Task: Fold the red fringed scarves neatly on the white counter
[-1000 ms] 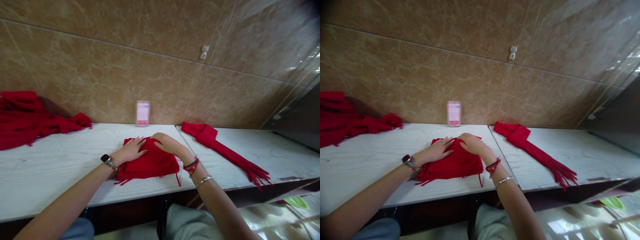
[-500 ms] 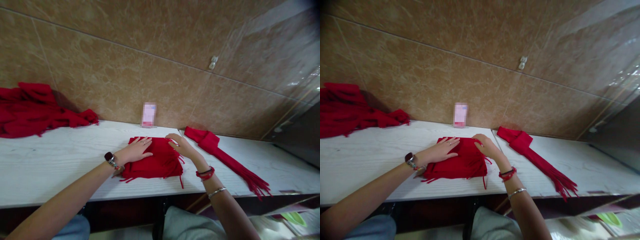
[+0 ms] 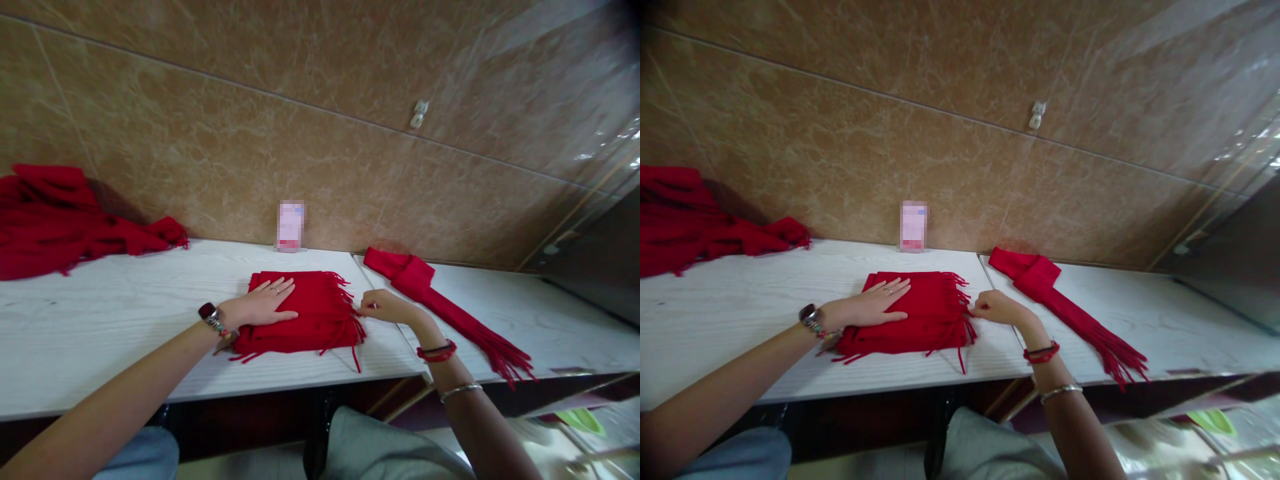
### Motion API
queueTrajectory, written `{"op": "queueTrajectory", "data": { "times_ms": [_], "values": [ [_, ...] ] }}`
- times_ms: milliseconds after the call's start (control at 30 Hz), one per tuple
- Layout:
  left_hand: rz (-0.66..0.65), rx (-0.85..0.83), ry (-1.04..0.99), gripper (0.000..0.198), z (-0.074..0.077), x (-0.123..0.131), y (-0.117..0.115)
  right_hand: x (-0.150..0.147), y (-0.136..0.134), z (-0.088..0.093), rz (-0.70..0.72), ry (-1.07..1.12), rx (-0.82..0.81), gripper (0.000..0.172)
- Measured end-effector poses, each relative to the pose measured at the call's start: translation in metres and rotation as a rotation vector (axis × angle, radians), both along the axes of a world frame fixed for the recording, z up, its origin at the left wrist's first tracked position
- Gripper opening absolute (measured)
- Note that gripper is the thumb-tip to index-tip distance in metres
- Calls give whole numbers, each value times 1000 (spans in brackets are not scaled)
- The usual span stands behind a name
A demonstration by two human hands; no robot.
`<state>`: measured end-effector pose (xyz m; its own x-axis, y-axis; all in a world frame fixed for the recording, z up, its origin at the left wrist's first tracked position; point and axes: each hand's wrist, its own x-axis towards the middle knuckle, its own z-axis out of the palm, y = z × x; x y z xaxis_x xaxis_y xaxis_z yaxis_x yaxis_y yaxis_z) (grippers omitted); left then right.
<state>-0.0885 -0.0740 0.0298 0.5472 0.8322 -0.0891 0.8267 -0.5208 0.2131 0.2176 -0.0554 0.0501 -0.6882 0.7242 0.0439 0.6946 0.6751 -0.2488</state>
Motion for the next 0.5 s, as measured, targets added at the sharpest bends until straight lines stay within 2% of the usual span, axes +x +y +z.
{"op": "queueTrajectory", "data": {
  "times_ms": [67,133,233,300,400,500],
  "values": [
    [11,-28,49,76,5,2,-2,-10,-9,11,-13,163,113,19],
    [15,-46,74,77,9,4,-2,-33,-20,16,87,298,187,15],
    [13,-51,95,78,9,3,-1,-73,-33,11,291,195,188,9],
    [5,-40,102,77,6,2,-1,-87,-35,3,333,83,162,10],
    [0,-14,99,76,3,0,-1,-80,-32,-3,298,-15,101,23],
    [-3,-16,106,77,3,-1,-2,-48,-23,-3,180,-137,64,26]
  ]
}}
